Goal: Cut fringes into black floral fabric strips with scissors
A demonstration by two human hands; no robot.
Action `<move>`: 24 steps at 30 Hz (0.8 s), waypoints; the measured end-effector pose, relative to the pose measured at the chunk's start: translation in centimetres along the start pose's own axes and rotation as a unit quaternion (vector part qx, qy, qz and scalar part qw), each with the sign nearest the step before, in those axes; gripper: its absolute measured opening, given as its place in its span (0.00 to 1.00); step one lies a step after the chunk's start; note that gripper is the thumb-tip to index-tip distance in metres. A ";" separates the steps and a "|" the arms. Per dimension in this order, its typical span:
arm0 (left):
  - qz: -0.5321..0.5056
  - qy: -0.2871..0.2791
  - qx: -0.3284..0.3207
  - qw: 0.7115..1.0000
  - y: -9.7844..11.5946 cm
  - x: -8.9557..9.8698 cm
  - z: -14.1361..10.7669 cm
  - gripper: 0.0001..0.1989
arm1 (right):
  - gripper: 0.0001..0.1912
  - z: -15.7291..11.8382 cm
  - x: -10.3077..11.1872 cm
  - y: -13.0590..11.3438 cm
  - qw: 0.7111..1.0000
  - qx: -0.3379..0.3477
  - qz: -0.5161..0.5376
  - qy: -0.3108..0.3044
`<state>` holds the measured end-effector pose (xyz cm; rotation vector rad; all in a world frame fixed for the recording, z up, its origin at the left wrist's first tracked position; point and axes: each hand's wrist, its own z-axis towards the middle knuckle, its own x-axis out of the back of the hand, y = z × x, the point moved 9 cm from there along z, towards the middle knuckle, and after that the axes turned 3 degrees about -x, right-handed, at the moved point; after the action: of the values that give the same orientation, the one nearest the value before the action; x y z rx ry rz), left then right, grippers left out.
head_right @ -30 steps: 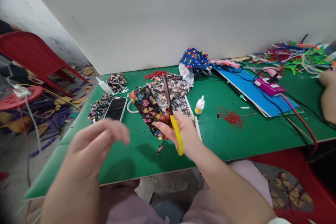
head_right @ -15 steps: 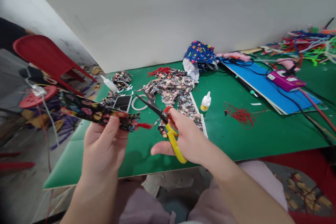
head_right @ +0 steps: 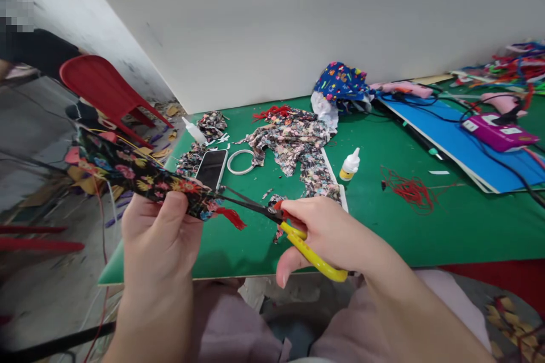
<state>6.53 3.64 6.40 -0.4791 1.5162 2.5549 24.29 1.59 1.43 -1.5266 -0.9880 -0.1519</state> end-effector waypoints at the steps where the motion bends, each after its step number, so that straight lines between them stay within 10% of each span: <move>1: 0.009 -0.002 -0.001 1.000 -0.1 0.0 -0.1 0.07 | 0.04 0.0 -0.1 0.1 1.000 -0.005 0.008 -0.004; 24: 0.091 0.005 0.028 0.995 -0.7 0.0 -1.1 0.08 | 0.09 -0.2 -0.7 -0.7 0.996 0.009 0.086 -0.026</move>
<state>6.90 3.00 5.33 -0.3642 1.7029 2.6369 23.47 1.02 1.56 -1.5983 -0.8901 0.0186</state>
